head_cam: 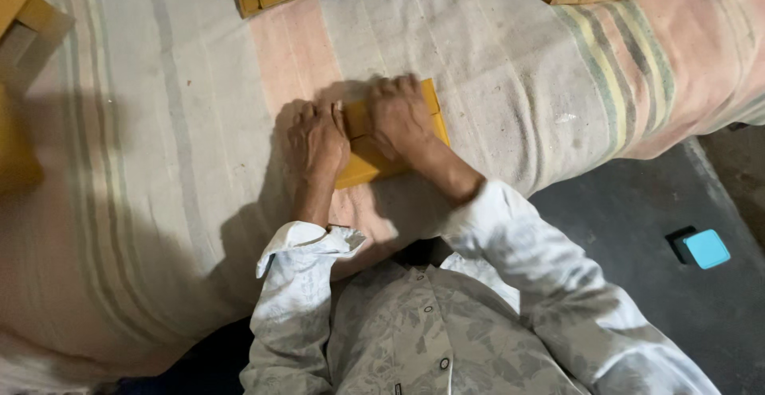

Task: The person assembles small yellow cardboard boxes by hand on a striped cloth-covered surface. They fold and press the flaps to form the box shape, then place the completed boxes into a growing stack. The process is repeated multiple times throughout the clip.

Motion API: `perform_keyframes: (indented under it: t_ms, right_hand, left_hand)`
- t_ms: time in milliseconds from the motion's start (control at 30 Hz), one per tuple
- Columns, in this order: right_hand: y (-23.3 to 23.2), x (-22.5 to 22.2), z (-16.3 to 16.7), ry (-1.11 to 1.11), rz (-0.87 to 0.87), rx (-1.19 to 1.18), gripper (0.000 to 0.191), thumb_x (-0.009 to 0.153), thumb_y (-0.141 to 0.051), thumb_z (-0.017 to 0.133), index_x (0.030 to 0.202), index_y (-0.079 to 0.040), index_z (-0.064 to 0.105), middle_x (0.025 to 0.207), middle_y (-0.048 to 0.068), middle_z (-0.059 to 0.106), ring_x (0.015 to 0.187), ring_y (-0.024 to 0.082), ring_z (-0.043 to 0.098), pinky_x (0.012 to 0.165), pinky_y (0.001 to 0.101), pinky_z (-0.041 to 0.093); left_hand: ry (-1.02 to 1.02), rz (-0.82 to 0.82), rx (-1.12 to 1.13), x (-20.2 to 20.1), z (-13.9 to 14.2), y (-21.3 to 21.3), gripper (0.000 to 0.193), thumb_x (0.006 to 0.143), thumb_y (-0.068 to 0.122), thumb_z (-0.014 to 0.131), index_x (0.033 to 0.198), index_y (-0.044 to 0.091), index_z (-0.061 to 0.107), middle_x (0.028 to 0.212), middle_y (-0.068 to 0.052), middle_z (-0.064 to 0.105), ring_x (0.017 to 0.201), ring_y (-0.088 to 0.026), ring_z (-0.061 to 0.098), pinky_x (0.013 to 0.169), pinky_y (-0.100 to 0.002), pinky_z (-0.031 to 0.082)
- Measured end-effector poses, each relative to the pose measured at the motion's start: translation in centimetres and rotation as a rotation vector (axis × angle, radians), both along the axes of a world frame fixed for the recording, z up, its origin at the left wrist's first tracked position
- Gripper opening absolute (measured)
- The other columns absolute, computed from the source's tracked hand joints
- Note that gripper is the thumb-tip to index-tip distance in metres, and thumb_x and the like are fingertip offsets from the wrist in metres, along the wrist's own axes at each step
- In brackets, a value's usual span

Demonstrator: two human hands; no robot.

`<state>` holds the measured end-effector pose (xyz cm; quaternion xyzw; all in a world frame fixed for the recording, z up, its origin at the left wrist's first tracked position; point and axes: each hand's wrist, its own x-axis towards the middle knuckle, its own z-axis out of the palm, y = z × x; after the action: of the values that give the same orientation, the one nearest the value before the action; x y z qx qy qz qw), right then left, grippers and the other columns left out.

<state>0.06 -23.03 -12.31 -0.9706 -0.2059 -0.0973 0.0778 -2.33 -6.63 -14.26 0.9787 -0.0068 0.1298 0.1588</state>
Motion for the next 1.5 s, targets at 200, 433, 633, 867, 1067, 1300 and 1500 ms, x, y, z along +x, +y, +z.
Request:
perform_keyframes:
  t_ms: [200, 433, 633, 867, 1067, 1300, 1500]
  right_hand:
    - [5.8, 4.3, -0.8, 0.176, 0.198, 0.059, 0.039, 0.101, -0.040, 0.048, 0.100, -0.010, 0.073, 0.097, 0.017, 0.074, 0.090, 0.037, 0.073, 0.077, 0.0511, 0.057]
    - [-1.1, 3.6, -0.9, 0.047, 0.262, -0.156, 0.033, 0.103, -0.029, 0.049, 0.103, -0.006, 0.072, 0.095, 0.018, 0.075, 0.084, 0.033, 0.073, 0.074, 0.0476, 0.058]
    - [-6.3, -0.3, 0.3, 0.163, -0.095, 0.155, 0.053, 0.109, -0.045, 0.051, 0.134, 0.002, 0.060, 0.130, 0.029, 0.060, 0.115, 0.043, 0.061, 0.098, 0.0533, 0.051]
    - [-6.9, -6.3, 1.1, 0.230, -0.075, 0.135, 0.141, 0.046, -0.059, 0.095, 0.162, -0.022, 0.023, 0.155, 0.041, 0.017, 0.128, 0.056, 0.043, 0.107, 0.0558, 0.041]
    - [-6.2, -6.5, 1.6, 0.143, -0.080, 0.167, 0.143, 0.047, -0.059, 0.097, 0.163, -0.021, 0.021, 0.154, 0.043, 0.021, 0.127, 0.057, 0.045, 0.107, 0.0563, 0.043]
    - [-6.5, -5.5, 0.9, 0.193, -0.084, 0.127, 0.144, 0.046, -0.055, 0.098, 0.161, -0.018, 0.020, 0.149, 0.042, 0.025, 0.124, 0.057, 0.046, 0.101, 0.0568, 0.046]
    - [-9.3, -4.1, 0.7, 0.191, 0.069, -0.005, 0.135, 0.056, -0.040, 0.093, 0.166, -0.019, 0.017, 0.148, 0.039, 0.029, 0.121, 0.056, 0.051, 0.096, 0.0520, 0.054]
  left_hand:
    - [-0.033, -0.010, -0.015, 1.2, -2.7, 0.9, 0.031, 0.093, 0.026, 0.056, 0.114, 0.006, 0.067, 0.116, -0.023, 0.065, 0.108, -0.043, 0.060, 0.095, -0.054, 0.046]
    - [0.049, 0.068, -0.013, 0.7, -1.5, 0.4, 0.037, 0.107, 0.036, 0.046, 0.113, 0.005, 0.065, 0.117, -0.023, 0.066, 0.109, -0.043, 0.060, 0.095, -0.055, 0.047]
    - [0.042, 0.037, -0.031, 0.3, 0.3, -0.2, 0.037, 0.106, 0.036, 0.044, 0.108, 0.005, 0.065, 0.111, -0.022, 0.066, 0.105, -0.043, 0.061, 0.092, -0.056, 0.047]
    - [0.114, 0.020, -0.234, -0.7, 0.1, -0.7, 0.047, 0.107, 0.044, 0.045, 0.137, 0.011, 0.058, 0.139, -0.022, 0.053, 0.129, -0.044, 0.049, 0.109, -0.057, 0.040]
    - [0.148, -0.197, -0.280, -6.0, 1.0, -1.8, 0.130, 0.056, 0.064, 0.091, 0.158, 0.019, 0.023, 0.162, -0.025, -0.008, 0.151, -0.051, 0.005, 0.120, -0.060, 0.016]
    - [0.169, -0.167, -0.183, -6.4, 0.8, -2.9, 0.133, 0.053, 0.044, 0.100, 0.162, 0.028, 0.024, 0.171, -0.017, 0.005, 0.149, -0.056, 0.023, 0.120, -0.061, 0.031]
    - [0.224, -0.160, -0.235, -6.0, 1.0, -3.1, 0.125, 0.059, 0.044, 0.094, 0.162, 0.029, 0.025, 0.174, -0.016, 0.004, 0.152, -0.052, 0.017, 0.119, -0.061, 0.028]
